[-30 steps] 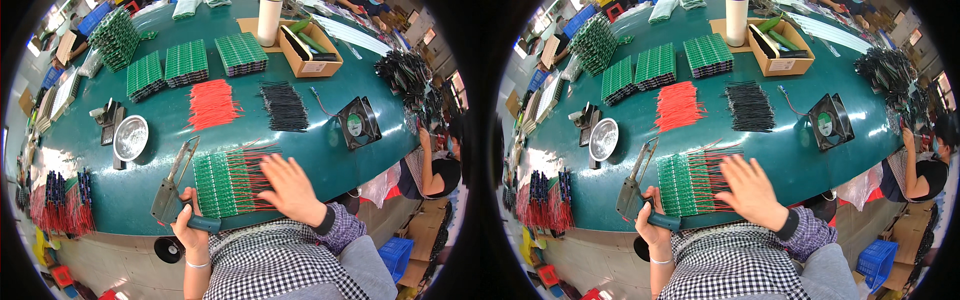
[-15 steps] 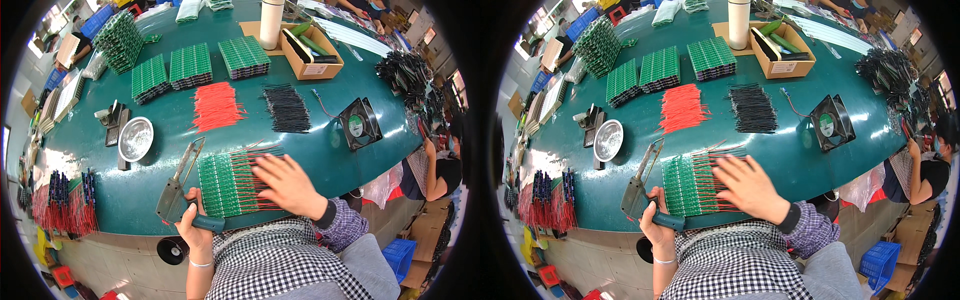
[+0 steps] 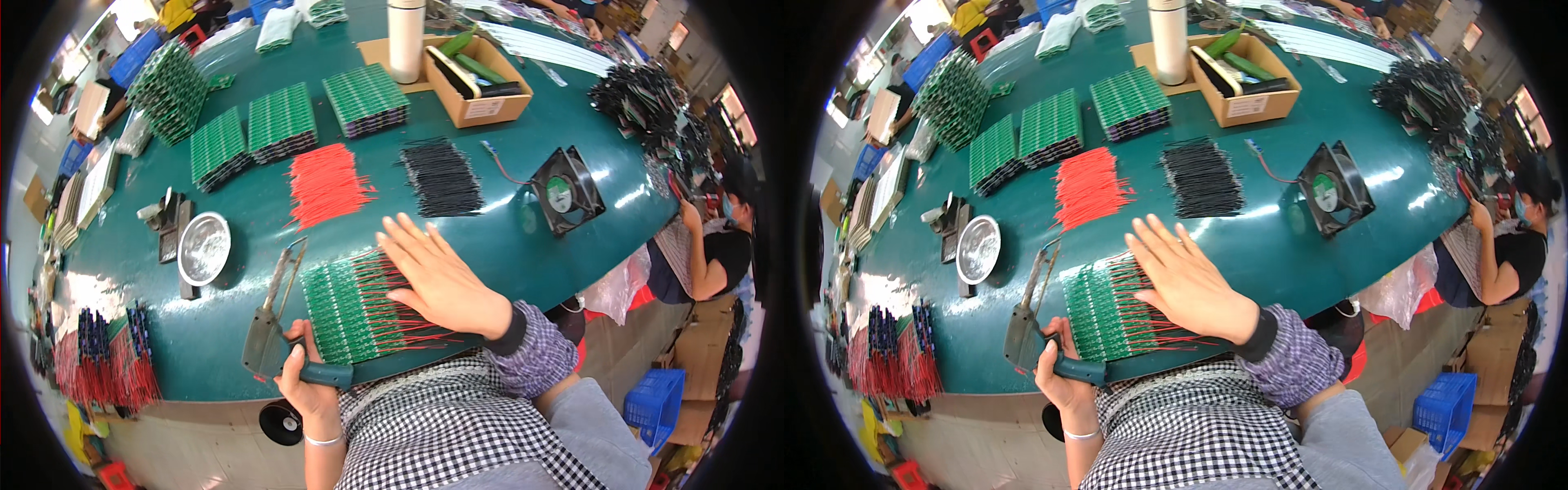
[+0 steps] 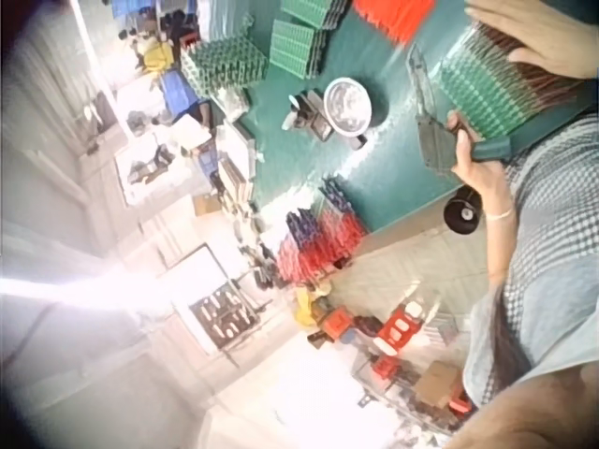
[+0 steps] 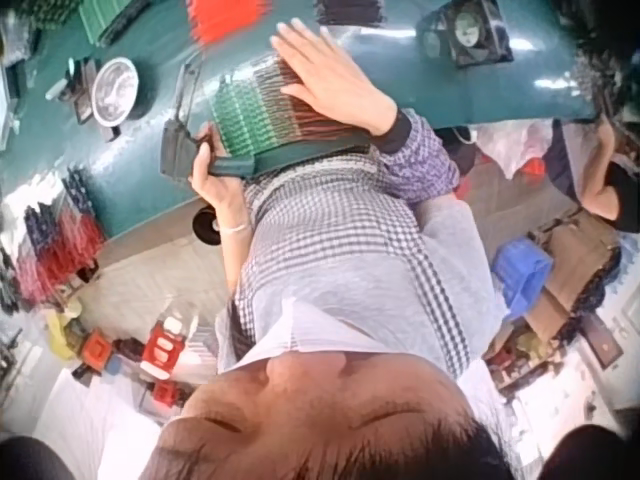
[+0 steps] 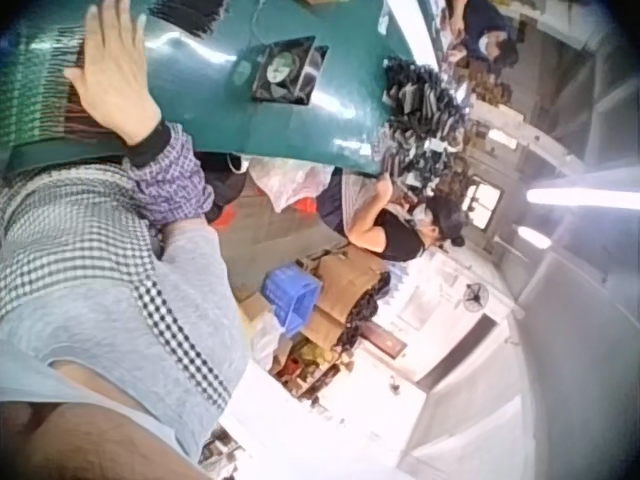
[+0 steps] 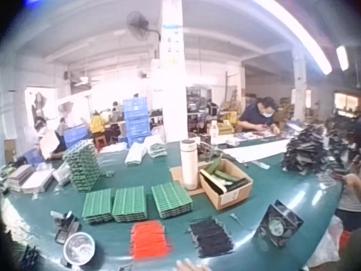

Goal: The person positions wires onto circuit boards by hand and solders them using a soldering iron.

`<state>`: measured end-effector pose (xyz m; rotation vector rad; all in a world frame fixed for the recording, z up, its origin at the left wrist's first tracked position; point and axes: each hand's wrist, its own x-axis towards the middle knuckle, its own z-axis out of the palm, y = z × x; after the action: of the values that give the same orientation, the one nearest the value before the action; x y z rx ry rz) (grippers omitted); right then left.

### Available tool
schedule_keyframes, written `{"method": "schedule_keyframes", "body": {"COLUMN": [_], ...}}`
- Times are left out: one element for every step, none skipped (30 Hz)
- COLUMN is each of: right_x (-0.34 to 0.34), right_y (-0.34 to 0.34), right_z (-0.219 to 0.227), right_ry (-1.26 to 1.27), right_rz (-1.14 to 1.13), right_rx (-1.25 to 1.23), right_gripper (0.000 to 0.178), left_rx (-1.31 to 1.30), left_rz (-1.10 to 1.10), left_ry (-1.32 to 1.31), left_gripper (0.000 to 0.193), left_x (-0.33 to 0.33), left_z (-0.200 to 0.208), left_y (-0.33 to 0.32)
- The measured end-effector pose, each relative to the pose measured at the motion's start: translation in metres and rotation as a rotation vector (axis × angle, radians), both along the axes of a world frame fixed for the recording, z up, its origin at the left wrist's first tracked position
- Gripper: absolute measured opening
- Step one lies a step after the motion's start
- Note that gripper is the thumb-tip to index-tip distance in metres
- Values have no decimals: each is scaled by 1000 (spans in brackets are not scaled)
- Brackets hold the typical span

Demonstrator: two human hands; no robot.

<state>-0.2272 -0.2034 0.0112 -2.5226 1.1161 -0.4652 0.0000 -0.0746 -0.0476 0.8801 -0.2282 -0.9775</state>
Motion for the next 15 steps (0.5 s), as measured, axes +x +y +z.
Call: {"method": "schedule_keyframes", "body": {"right_x": [4,6,13,11,8,4,5,6,5,3,4,4,4,3,3], "right_y": [-8,-12,-13,-12,-11,-11,-8,-8,-7,-6,-5,-5,-5,-6,-9], "right_z": [-5,-12,-20,-22,-22,-22,-32,-35,-37,-38,-39,-39,-40,-40,-37], "right_ry": [-8,-15,-55,-58,-90,-116,-220,-211,-240,-268,-327,-319,-361,-405,-403], "right_rz": [31,63,30,23,-8,-33,-96,-98,-87,-82,-94,-98,-118,-137,-162], "right_rx": [10,22,-61,-60,20,101,-15,-12,-14,-15,-74,-69,-64,-59,-43], "right_gripper": [74,71,62,62,57,53,41,41,38,34,27,27,25,24,21], "left_rx": [-38,-40,-55,-69,-53,-51,-42,-32,-36,-32,-17,-3,-13,-9,-10], "left_rz": [23,10,-7,-22,-53,-53,-48,-43,-24,-9,-4,4,-8,-8,-8], "left_ry": [-3,0,4,9,-4,1,-4,-6,5,19,-8,-43,-52,-49,-14], "left_gripper": [28,28,28,28,29,29,29,29,27,25,27,30,30,30,27], "left_x": [1,-3,0,2,2,1,1,2,3,3,3,8,9,4,0], "left_z": [-2,-3,-3,-4,-6,-7,-7,-8,-6,-4,-2,-1,-2,-3,-2], "left_y": [1,1,1,1,0,0,-1,-1,0,0,0,1,0,-1,-4]}}
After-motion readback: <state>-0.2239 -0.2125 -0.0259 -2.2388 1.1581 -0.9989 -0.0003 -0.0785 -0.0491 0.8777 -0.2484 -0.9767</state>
